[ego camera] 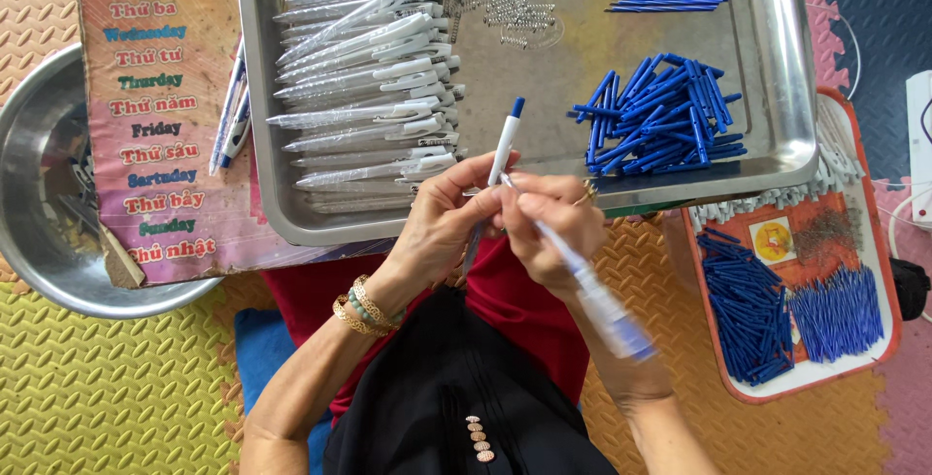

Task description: The person assembles pens by hand. They pick up ink refills, springs, and pen barrels from a metal tray, combine them, and place the finished pens into a container.

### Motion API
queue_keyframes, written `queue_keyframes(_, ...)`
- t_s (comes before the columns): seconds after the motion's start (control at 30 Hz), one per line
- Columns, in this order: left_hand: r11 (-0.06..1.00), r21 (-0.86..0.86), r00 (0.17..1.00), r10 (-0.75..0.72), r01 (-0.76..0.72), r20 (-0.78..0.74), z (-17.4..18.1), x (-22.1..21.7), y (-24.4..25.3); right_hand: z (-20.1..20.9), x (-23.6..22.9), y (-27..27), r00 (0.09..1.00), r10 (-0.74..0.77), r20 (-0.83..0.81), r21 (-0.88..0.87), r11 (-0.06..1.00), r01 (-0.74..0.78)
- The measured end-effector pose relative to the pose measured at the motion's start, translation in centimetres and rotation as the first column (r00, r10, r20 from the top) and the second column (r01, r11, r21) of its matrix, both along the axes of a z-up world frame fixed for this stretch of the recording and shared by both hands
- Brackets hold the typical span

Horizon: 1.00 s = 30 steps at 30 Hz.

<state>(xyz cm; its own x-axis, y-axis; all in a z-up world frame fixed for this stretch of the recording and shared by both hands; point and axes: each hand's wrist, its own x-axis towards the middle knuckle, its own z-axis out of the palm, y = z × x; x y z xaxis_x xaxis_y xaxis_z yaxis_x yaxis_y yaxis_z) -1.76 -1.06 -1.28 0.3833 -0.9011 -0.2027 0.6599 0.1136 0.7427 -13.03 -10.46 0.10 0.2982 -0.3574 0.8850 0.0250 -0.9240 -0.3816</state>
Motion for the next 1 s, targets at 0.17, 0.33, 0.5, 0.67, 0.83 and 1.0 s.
queue_keyframes(0.17,1.0,0.02,1.0,0.001,-0.001,0.018,-0.8,0.3,-0.3,-0.3,-0.9,-1.0,0.997,-0.042,-0.062,-0.148,0.988,0.032)
queue_keyframes(0.33,0.992,0.016,0.99,-0.129,0.129,0.061,2.2,1.8,-0.2,5.0,-2.2,-3.2,0.975,0.222,0.023,0.439,0.874,-0.209)
queue_keyframes(0.5,0.97,0.056,0.966,-0.24,0.236,0.092,5.3,2.3,-0.8,4.6,-1.3,-6.2,0.932,0.362,-0.031,0.695,0.678,-0.24)
queue_keyframes(0.67,0.948,0.044,0.942,-0.317,0.314,0.109,4.6,2.4,-1.5,3.0,0.3,-6.9,0.887,0.457,0.063,0.829,0.471,-0.302)
queue_keyframes(0.83,0.939,0.003,0.939,-0.344,0.344,0.022,3.5,2.1,-2.3,3.7,0.4,-7.5,0.908,0.417,0.047,0.821,0.502,-0.273)
queue_keyframes(1.0,0.943,-0.001,0.941,-0.333,0.334,0.059,4.2,1.9,-1.9,4.2,0.1,-8.7,0.928,0.373,-0.005,0.798,0.561,-0.222)
